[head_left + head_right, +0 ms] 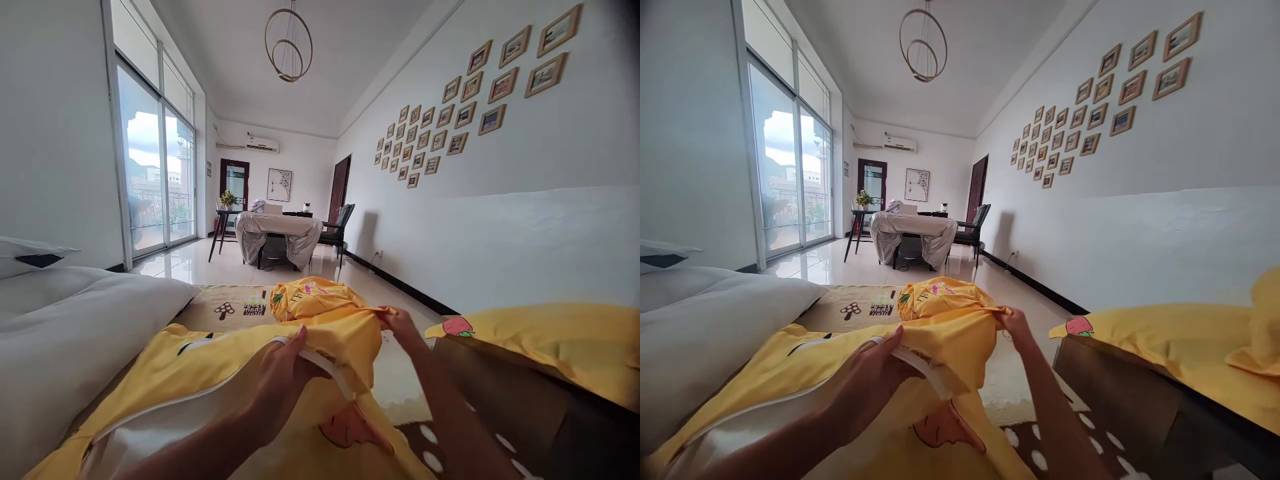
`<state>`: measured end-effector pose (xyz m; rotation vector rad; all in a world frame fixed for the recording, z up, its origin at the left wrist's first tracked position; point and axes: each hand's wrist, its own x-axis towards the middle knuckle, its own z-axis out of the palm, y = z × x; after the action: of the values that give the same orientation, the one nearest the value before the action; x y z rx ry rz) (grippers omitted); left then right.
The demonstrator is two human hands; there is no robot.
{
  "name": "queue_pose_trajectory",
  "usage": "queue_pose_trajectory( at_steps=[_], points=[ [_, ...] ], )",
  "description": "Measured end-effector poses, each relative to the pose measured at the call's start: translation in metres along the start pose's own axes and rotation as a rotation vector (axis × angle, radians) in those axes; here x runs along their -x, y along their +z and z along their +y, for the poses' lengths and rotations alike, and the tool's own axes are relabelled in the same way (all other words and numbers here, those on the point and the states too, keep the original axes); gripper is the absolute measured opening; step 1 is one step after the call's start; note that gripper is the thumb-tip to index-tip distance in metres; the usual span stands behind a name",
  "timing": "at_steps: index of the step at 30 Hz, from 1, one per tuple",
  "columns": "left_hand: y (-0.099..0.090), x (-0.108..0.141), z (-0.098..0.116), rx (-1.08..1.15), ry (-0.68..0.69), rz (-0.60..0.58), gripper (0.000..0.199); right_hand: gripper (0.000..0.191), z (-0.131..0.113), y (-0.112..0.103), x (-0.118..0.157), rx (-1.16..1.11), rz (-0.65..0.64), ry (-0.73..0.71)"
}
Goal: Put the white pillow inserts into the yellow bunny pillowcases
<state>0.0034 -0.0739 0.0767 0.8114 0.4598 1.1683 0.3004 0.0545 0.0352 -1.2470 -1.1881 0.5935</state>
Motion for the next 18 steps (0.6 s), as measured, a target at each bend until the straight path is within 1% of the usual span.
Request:
queue_pose_trajectory(
  at_steps=[2, 4, 6, 8, 10, 12, 14, 16, 18],
  points=[
    [-0.004, 0.017, 0.012, 0.054, 0.037, 0.031, 0.033, 0.038, -0.029, -0.011, -0.013, 0.017, -0.048, -0.014],
    [-0.009, 0.034, 0.022, 0.083, 0.053, 0.034, 0.032, 0.037, -0.059, -0.017, -0.022, 0.036, -0.096, -0.041],
    [-0.014, 0.048, 0.027, 0.081, 0.073, -0.011, 0.031, 0.036, -0.084, -0.018, -0.025, 0.07, -0.122, -0.078],
    [-0.017, 0.059, 0.028, 0.066, 0.094, -0.044, 0.031, 0.032, -0.101, -0.015, -0.026, 0.121, -0.106, -0.124],
    [-0.022, 0.067, 0.026, 0.056, 0.084, -0.039, 0.031, 0.026, -0.109, -0.007, -0.024, 0.194, -0.037, -0.181],
    [-0.03, 0.073, 0.021, 0.048, 0.041, -0.017, 0.034, 0.021, -0.111, 0.002, -0.02, 0.291, 0.077, -0.259],
    [-0.042, 0.077, 0.018, -0.016, 0.021, 0.0, 0.037, 0.018, -0.114, 0.012, -0.014, 0.409, 0.207, -0.357],
    [-0.059, 0.078, 0.018, -0.165, 0.048, 0.02, 0.041, 0.014, -0.12, 0.021, -0.005, 0.526, 0.303, -0.464],
    [-0.078, 0.075, 0.025, -0.361, 0.1, 0.052, 0.045, 0.008, -0.127, 0.024, 0.005, 0.61, 0.337, -0.553]
  ],
)
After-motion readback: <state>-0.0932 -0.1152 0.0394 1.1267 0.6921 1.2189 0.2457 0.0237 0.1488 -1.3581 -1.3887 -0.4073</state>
